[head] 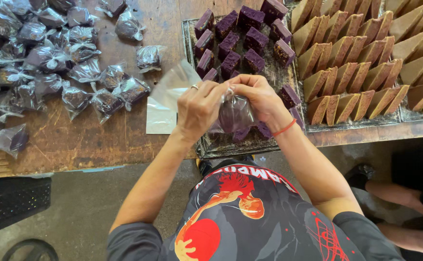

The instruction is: The person places individual slices of purple bread into clear plastic bags by hand.

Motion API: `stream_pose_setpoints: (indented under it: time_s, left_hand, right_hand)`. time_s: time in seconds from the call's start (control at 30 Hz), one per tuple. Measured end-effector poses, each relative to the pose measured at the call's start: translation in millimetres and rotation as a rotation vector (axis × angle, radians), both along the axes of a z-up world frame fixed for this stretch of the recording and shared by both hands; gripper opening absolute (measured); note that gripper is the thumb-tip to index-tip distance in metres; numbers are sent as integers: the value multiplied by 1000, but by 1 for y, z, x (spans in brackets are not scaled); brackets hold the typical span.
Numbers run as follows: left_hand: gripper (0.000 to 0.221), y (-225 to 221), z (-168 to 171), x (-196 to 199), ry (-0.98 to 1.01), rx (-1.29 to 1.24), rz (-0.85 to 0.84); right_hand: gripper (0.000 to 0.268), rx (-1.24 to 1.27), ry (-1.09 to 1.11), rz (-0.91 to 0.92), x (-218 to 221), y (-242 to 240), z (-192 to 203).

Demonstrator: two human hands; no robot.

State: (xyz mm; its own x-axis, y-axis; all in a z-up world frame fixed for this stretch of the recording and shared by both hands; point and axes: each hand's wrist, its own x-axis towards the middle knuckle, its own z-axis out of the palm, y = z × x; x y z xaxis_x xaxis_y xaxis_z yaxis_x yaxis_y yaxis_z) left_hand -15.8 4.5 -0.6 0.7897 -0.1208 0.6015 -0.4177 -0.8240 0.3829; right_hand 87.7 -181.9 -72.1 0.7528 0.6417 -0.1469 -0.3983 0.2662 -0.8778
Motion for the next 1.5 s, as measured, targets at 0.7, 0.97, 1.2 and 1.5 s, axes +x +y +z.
stream_pose_setpoints:
  time_s: [0.7, 0.97, 1.2, 1.5]
  left_hand:
    - [1, 53, -22, 0, -17, -594, 260]
    - [66, 64, 9, 10, 89, -1346, -83]
    - [31, -2, -55, 24, 117, -1465, -116]
    - [26, -22, -46, 23, 394, -1557, -236]
  right_hand:
    - [13, -504, -1089, -278, -57, 23, 44]
    - [34, -139, -568, -234, -44, 37, 41]
    - [22, -363, -821, -218, -35, 26, 28]
    - [21, -198, -237, -164, -33, -9, 2]
